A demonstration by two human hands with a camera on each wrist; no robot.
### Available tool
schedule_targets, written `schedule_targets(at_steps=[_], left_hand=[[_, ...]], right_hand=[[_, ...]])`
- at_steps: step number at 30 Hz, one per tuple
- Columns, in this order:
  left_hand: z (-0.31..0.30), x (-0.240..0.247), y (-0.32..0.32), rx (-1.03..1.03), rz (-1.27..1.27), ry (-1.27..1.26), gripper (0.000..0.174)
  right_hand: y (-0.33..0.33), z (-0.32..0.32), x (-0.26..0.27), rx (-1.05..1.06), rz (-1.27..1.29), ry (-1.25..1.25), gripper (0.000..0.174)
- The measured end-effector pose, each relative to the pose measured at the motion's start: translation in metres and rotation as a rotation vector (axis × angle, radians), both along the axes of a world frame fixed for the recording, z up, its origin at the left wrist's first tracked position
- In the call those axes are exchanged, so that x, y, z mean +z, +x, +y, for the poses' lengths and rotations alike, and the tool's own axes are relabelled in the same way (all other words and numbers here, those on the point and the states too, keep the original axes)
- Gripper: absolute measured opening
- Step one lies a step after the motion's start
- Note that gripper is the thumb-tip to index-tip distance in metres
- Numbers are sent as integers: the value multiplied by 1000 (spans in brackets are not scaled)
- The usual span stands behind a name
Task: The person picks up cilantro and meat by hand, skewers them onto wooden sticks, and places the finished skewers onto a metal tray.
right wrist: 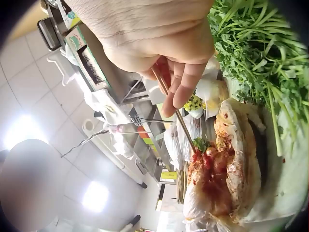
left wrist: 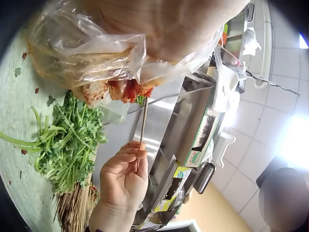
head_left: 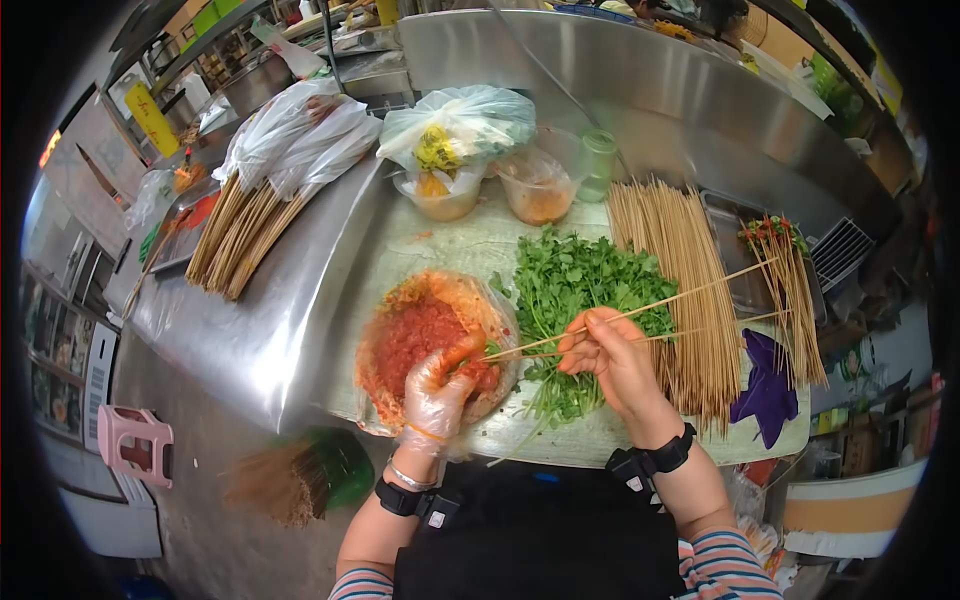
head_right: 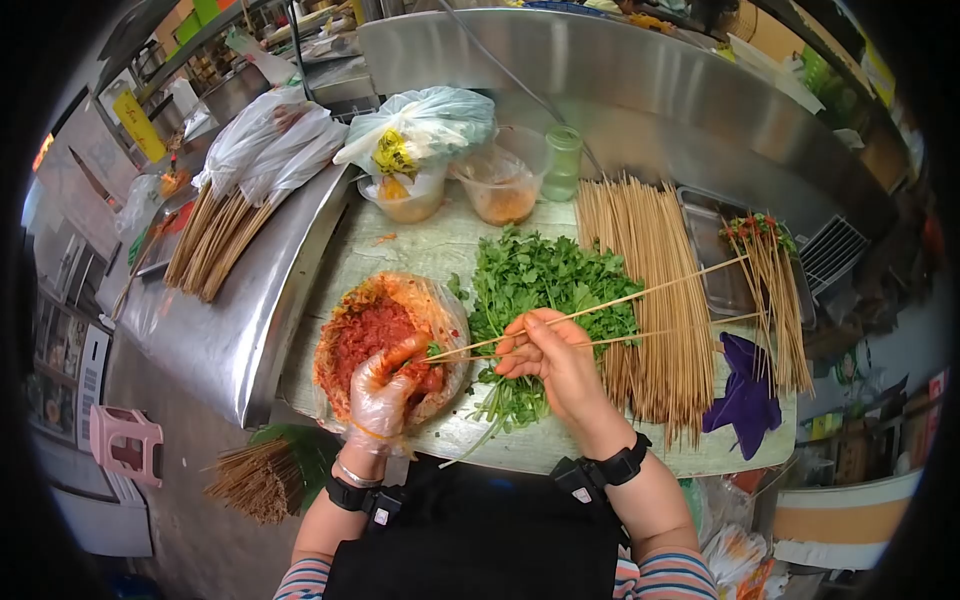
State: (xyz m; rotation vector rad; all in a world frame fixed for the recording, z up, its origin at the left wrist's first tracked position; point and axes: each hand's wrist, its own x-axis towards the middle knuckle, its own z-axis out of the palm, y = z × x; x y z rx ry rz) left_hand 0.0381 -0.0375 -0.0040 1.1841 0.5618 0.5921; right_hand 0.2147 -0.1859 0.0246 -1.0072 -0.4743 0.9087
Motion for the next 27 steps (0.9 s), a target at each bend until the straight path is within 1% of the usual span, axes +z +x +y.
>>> schedule_targets(at_steps=[2,5,8,11,14,17,20,22,23,26,27], left_hand=[[4,-6,1,16,-9,25,34],[6,-2,-1,-1,-74,-232,35],[7,3,-2,-68,-103,-255,35],[5,-5,-1,-48,-74,-179,34],[8,-4,-3,-85,-74,-224,32],[11,3,-5,-133,-168,-434,29],[9,4,-5,-84,-150,-425,29],[7,5,-6,-83,-165,-434,34],[7,5,-7,-84,-173,-438,37],[6,5,-10,-123,-236,-509,33],[6,4,-10,-99,-262,-529,31]], right_hand=[[2,0,1,2,-26,-19,24],[3,1,2,11,-73,-43,25],[2,2,7,16,-133,-66,26],[1,3,13,31,-200,-105,27],[3,5,17,47,-241,-105,26],[11,6,21,98,-272,-100,25],[19,10,24,170,-294,-82,25],[21,12,29,215,-319,-74,24],[21,11,32,211,-331,-66,24],[20,8,36,180,-352,-24,24],[20,3,34,155,-346,-4,24]])
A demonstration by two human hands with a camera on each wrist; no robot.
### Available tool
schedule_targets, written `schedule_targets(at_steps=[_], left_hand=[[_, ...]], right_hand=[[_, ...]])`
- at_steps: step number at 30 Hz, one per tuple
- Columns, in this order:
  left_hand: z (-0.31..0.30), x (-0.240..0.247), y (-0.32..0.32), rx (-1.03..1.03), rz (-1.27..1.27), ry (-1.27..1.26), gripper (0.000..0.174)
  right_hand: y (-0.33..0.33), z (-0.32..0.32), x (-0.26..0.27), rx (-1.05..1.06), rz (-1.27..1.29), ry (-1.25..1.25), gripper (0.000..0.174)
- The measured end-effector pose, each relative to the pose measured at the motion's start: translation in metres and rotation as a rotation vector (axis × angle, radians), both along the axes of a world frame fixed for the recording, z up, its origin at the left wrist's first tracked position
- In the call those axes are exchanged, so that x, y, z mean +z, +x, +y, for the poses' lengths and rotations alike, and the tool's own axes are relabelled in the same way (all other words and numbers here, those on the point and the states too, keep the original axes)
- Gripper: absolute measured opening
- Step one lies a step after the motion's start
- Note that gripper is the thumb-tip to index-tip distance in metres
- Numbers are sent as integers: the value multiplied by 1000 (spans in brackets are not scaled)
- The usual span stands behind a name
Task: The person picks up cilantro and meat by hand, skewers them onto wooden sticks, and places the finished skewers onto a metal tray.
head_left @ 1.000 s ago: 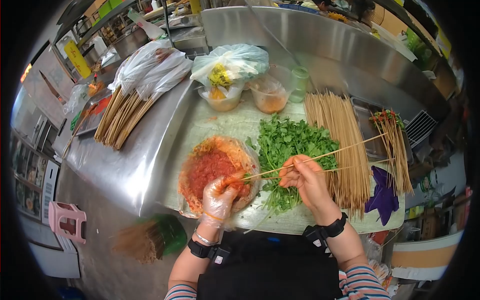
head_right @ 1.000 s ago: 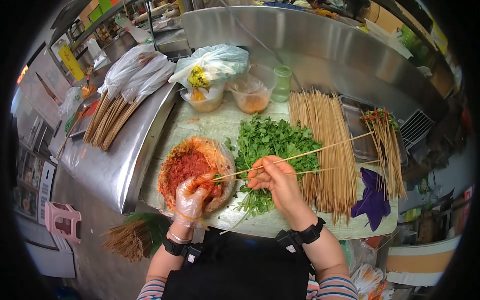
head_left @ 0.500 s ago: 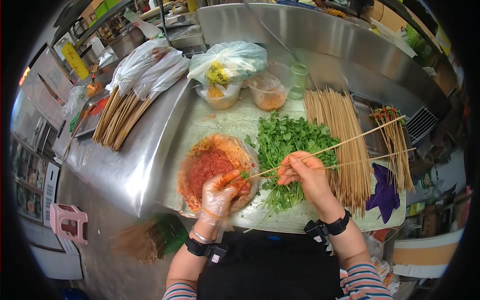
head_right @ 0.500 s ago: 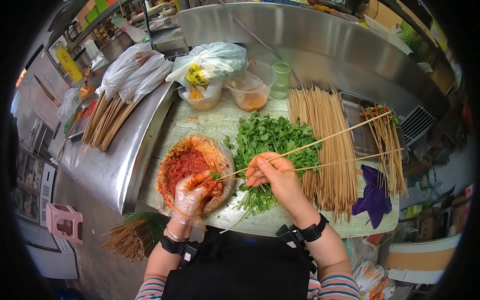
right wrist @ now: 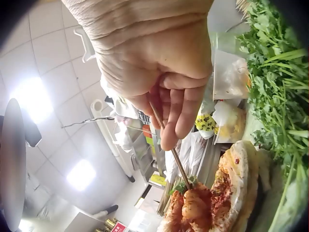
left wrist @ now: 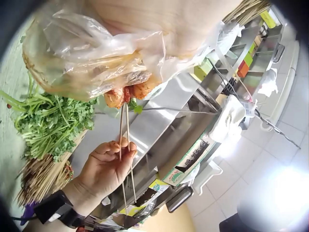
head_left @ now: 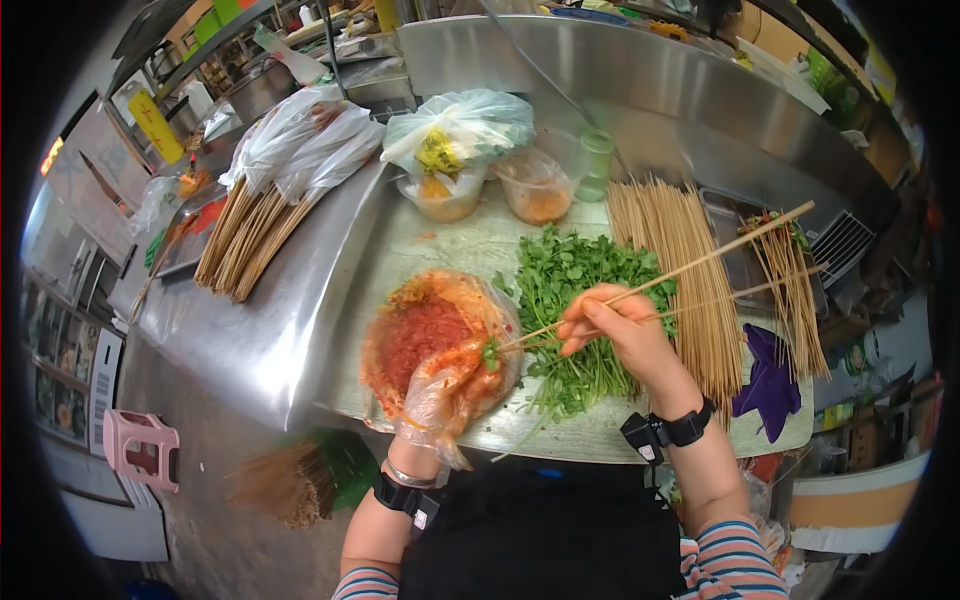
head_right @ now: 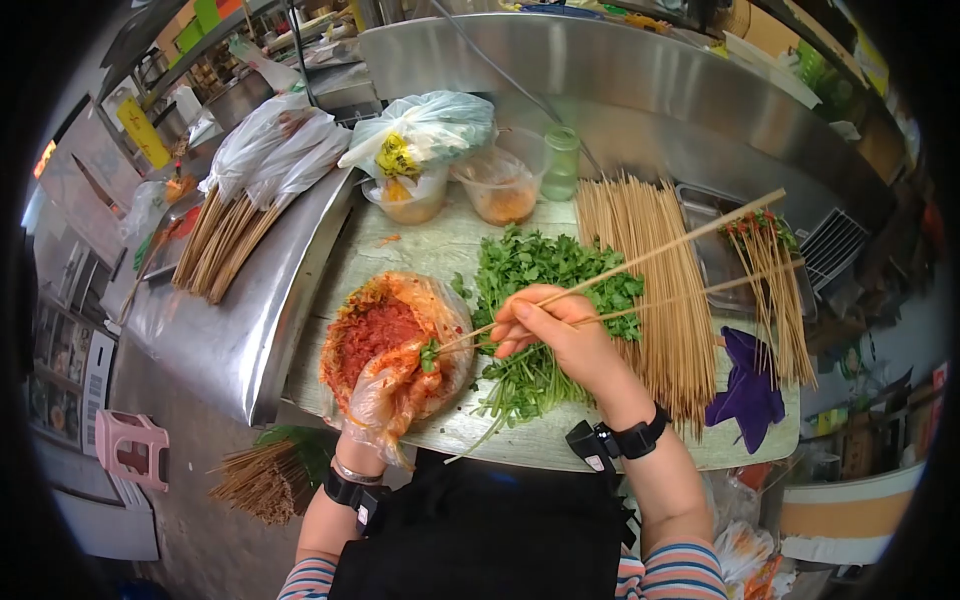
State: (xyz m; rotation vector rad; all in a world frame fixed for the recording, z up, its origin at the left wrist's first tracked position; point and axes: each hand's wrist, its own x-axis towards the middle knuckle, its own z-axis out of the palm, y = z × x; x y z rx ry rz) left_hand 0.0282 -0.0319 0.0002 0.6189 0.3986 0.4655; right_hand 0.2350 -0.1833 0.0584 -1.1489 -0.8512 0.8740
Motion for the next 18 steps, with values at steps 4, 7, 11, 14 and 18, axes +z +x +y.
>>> schedule_targets(at_steps=[4,7,11,14,18], left_hand=[[0,6,3,108,-103,-201,28],[-4,9,7,204,-134,-285,27],[-5,-2,10,262,-144,-309,25],[-6,1,10,252,-192,-363,25],[-9,4,14,296,-192,-331,26]], right_hand=[[-23,-16,-4,-202,9,168,24],[-55,-15,-13,-220,-94,232,23],[-68,-11,-14,-217,-311,302,17],[-72,-10,-10,-220,-473,308,13],[-75,-13,0,-229,-671,307,11]])
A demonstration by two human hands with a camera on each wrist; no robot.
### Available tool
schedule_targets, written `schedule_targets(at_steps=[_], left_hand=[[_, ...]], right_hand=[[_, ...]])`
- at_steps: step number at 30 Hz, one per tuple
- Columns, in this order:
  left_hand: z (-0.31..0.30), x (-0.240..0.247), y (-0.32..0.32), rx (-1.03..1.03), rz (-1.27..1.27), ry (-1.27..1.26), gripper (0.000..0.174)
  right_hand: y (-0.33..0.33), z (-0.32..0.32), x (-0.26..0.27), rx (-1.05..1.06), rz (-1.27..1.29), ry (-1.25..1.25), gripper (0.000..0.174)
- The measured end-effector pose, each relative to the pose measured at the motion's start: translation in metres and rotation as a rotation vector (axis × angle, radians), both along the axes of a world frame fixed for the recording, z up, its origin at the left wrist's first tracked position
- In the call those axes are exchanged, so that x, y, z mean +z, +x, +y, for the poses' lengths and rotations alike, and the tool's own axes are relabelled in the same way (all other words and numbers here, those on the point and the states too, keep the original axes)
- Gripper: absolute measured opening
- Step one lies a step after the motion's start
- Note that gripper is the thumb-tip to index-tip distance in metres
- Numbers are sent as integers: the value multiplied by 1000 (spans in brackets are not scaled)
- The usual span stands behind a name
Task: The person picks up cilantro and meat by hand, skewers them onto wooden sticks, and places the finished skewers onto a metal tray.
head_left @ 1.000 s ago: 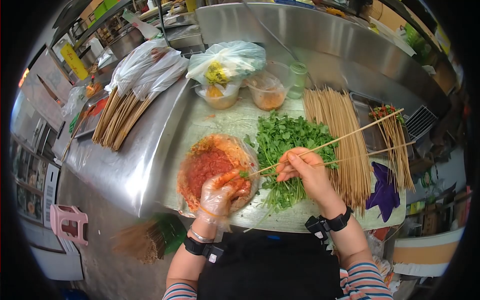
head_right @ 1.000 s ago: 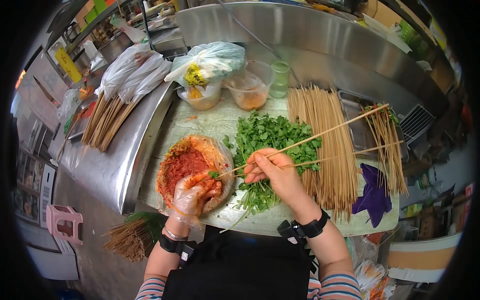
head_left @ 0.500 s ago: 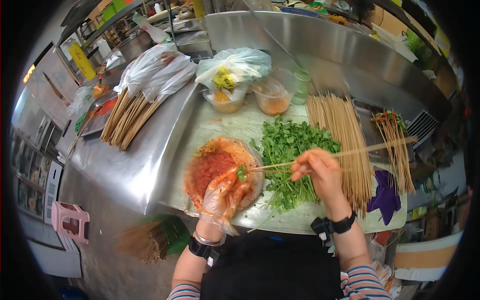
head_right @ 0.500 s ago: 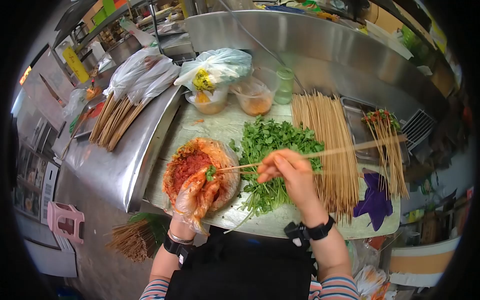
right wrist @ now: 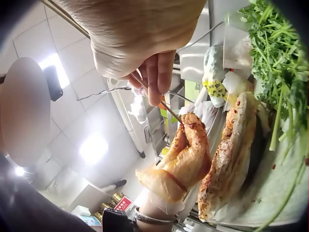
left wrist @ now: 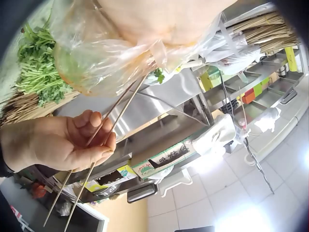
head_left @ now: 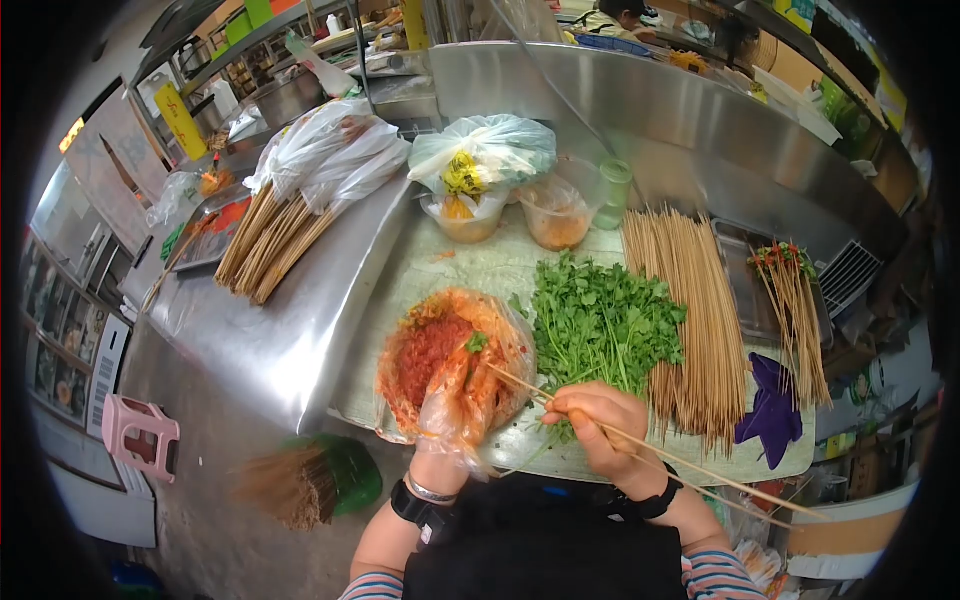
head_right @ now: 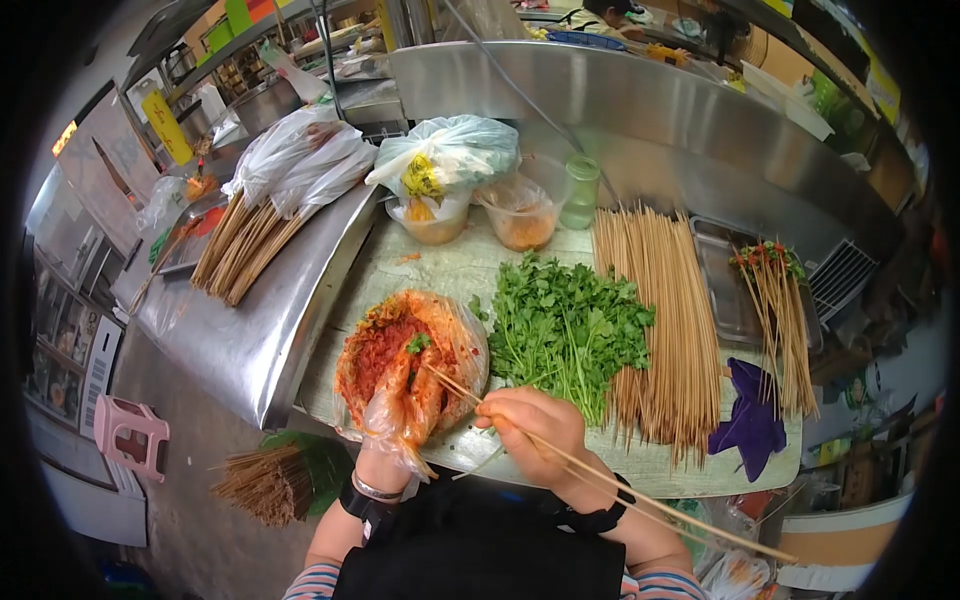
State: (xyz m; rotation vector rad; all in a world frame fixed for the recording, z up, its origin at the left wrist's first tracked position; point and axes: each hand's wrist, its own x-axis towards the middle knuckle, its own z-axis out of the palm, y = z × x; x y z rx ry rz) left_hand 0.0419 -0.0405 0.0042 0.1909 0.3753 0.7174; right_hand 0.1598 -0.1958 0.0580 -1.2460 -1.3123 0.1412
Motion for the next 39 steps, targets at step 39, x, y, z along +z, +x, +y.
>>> schedule_targets(at_steps=[39], left_hand=[[8,-26,9,234,318,521,22]], right_hand=[[-11,43,-18,-142,42,-184,13]])
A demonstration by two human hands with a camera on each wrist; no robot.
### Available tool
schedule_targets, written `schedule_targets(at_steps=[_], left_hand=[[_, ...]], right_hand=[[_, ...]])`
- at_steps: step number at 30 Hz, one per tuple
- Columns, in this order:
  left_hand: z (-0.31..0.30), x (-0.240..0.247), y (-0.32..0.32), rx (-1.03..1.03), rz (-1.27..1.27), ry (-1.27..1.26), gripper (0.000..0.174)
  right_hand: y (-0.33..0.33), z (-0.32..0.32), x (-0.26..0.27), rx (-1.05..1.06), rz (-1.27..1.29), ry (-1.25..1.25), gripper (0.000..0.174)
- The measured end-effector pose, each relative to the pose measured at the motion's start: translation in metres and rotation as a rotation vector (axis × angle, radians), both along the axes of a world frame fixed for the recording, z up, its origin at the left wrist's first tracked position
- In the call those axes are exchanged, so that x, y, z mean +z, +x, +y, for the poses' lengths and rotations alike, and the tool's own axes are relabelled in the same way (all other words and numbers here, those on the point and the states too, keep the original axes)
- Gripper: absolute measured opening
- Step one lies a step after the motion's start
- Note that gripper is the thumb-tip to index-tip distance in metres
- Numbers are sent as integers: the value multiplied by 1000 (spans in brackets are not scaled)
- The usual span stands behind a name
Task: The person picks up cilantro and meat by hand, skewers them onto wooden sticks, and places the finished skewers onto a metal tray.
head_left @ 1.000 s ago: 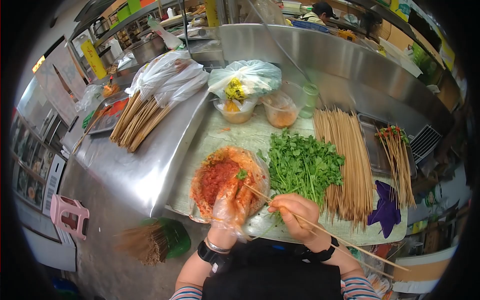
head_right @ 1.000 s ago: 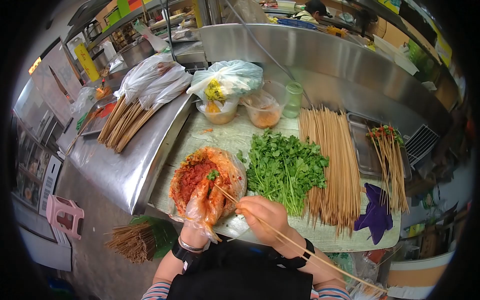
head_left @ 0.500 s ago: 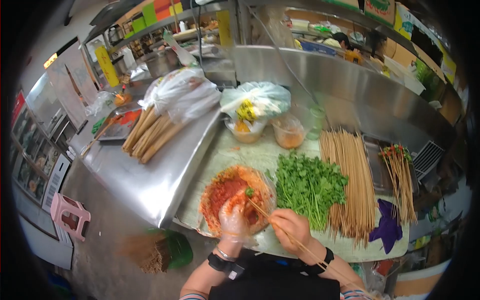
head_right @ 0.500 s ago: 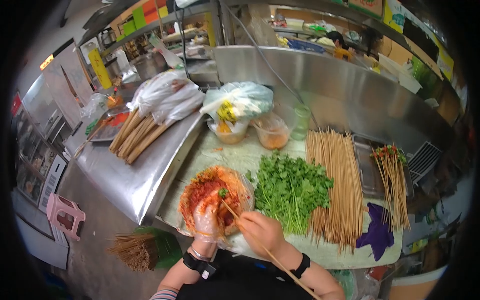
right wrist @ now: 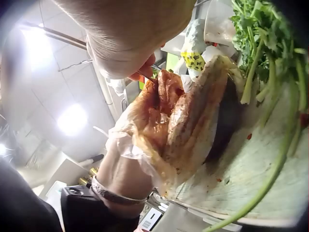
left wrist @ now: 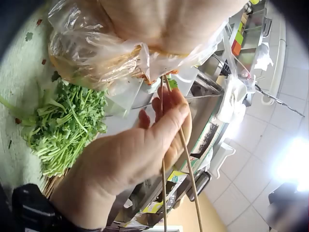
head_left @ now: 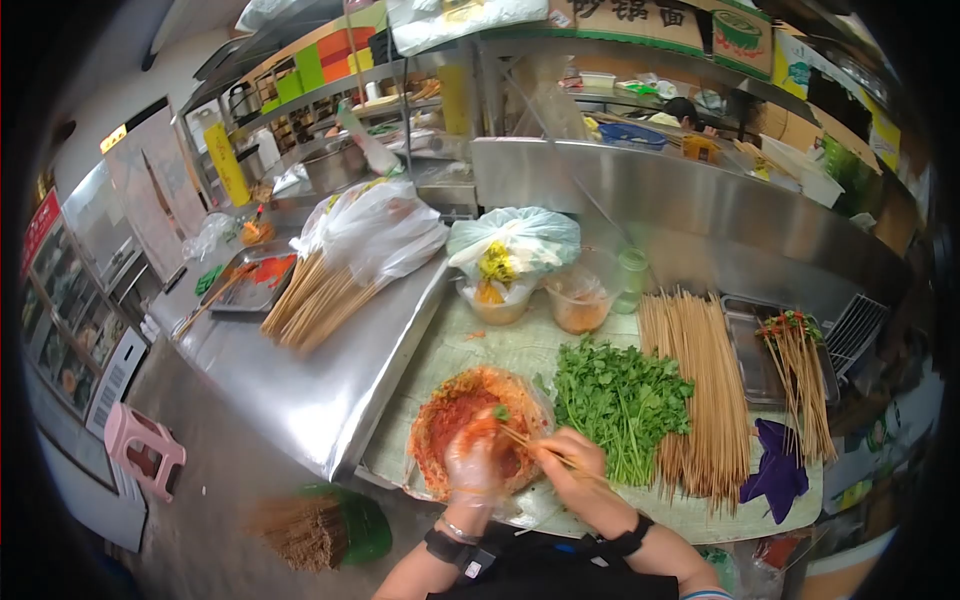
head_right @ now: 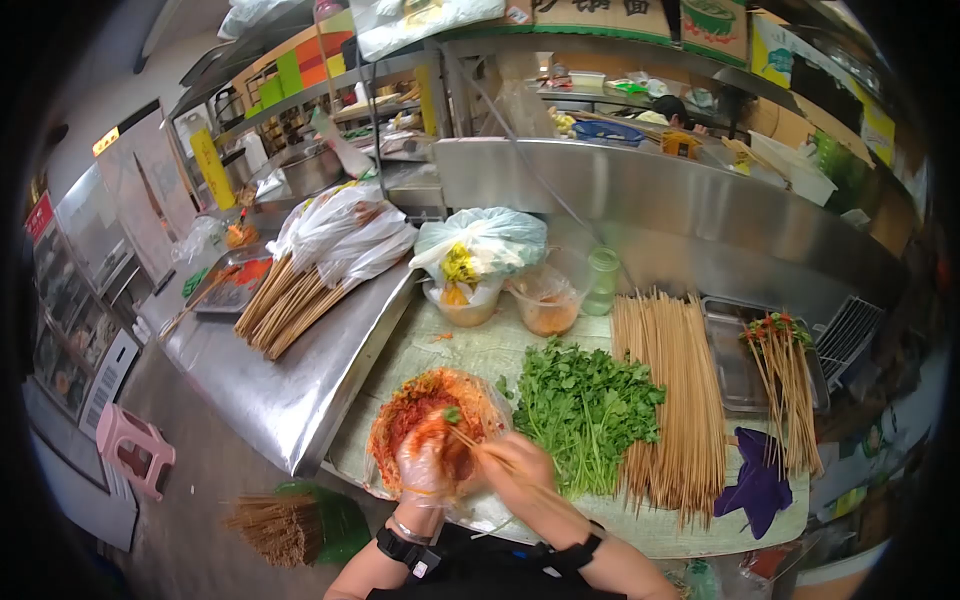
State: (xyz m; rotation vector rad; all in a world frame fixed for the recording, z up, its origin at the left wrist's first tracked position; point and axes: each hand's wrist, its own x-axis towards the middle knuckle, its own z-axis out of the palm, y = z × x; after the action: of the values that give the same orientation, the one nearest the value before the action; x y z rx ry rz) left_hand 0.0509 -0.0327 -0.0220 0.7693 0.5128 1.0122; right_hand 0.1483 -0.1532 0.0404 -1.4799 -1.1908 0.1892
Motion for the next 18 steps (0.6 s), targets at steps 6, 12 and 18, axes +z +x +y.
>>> schedule_targets(at_steps=[6,12,18], left_hand=[[6,33,-2,-13,-66,216,41],[29,-5,-13,19,250,611,48],[3,23,-4,-4,164,579,44]], right_hand=[[46,-93,-5,33,811,93,24],[142,-185,9,-422,709,542,33],[291,-231,-6,-725,756,754,37]])
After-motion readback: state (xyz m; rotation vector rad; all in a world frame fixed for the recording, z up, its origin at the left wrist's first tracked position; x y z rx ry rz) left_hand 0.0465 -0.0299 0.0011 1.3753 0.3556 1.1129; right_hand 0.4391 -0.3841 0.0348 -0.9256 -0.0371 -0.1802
